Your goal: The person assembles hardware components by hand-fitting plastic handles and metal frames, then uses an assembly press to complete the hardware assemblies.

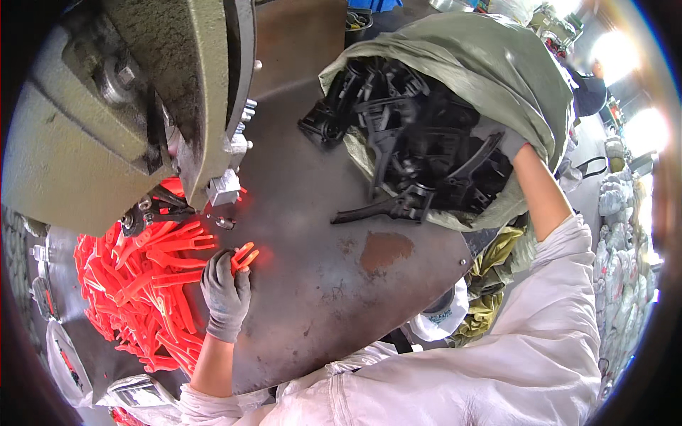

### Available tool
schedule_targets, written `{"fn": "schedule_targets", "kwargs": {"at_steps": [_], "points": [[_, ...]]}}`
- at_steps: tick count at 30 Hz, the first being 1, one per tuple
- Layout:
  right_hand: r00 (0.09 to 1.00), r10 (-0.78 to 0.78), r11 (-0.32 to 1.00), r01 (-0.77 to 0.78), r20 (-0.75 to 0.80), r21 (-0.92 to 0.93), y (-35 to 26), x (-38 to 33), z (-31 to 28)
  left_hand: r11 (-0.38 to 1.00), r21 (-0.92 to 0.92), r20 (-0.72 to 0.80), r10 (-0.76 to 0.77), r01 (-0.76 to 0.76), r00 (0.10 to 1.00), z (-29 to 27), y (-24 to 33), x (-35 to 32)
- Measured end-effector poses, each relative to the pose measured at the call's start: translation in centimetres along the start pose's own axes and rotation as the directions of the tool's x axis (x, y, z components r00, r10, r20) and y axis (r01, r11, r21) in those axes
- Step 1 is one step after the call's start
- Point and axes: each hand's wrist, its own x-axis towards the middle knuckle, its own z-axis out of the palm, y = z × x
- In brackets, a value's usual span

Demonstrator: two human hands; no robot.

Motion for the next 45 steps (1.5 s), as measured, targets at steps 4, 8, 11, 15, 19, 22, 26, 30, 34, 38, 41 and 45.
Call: {"fn": "schedule_targets", "kwargs": {"at_steps": [4,8,11,15,19,22,26,30,34,38,41,45], "points": [[0.671,-0.730,0.360,0.536,0.127,-0.764,-2.0,3.8,17.6,0.997,-0.020,0.017,0.074,-0.074,0.997,0.7,1.2,0.4],[0.994,-0.085,0.672,0.002,-0.075,-0.741,-5.0,4.0,22.6,0.987,-0.112,0.079,0.120,-0.111,0.990,2.9,4.7,2.1],[0.999,0.041,0.660,-0.001,0.035,-0.751,-9.0,1.3,26.5,0.988,-0.146,0.088,0.068,-0.054,0.994,4.0,5.1,3.4],[0.999,0.047,0.757,-0.048,-0.018,-0.651,-7.0,2.4,22.2,0.978,-0.190,0.078,0.100,-0.084,0.992,4.0,5.5,3.5],[0.988,0.018,0.999,-0.010,-0.152,0.052,-9.0,-2.9,23.4,0.967,-0.247,0.038,0.077,-0.066,0.996,0.3,4.4,0.3],[0.980,0.042,0.999,-0.047,0.197,0.024,-9.1,-6.4,24.2,0.944,-0.325,0.009,-0.060,0.060,0.998,-2.4,3.9,-0.5],[0.949,-0.055,0.973,-0.019,0.311,0.231,-7.4,-7.9,31.5,0.639,-0.646,0.029,-0.526,0.418,0.850,-2.2,-1.7,-1.5],[0.988,-0.041,0.862,-0.039,0.146,0.506,-6.6,-10.1,40.9,0.146,-0.916,0.183,-0.678,0.375,0.712,-3.5,-2.6,1.5],[0.998,-0.021,0.850,-0.014,0.061,0.526,-1.1,-11.2,48.4,0.043,-0.892,0.339,-0.595,0.450,0.729,-3.1,-3.8,3.7],[0.909,-0.368,0.919,0.325,-0.197,-0.222,5.1,-5.8,44.3,0.184,-0.766,0.397,-0.619,0.616,0.678,-4.5,-3.6,3.5],[0.968,-0.219,0.963,0.194,-0.126,-0.189,0.6,-4.5,41.6,0.119,-0.752,0.452,-0.623,0.649,0.638,-6.5,-2.6,2.7],[0.955,-0.012,0.963,-0.068,0.295,0.260,-3.3,-6.5,43.5,0.174,-0.689,0.523,-0.551,0.703,0.650,-6.7,-1.6,3.7]]}}
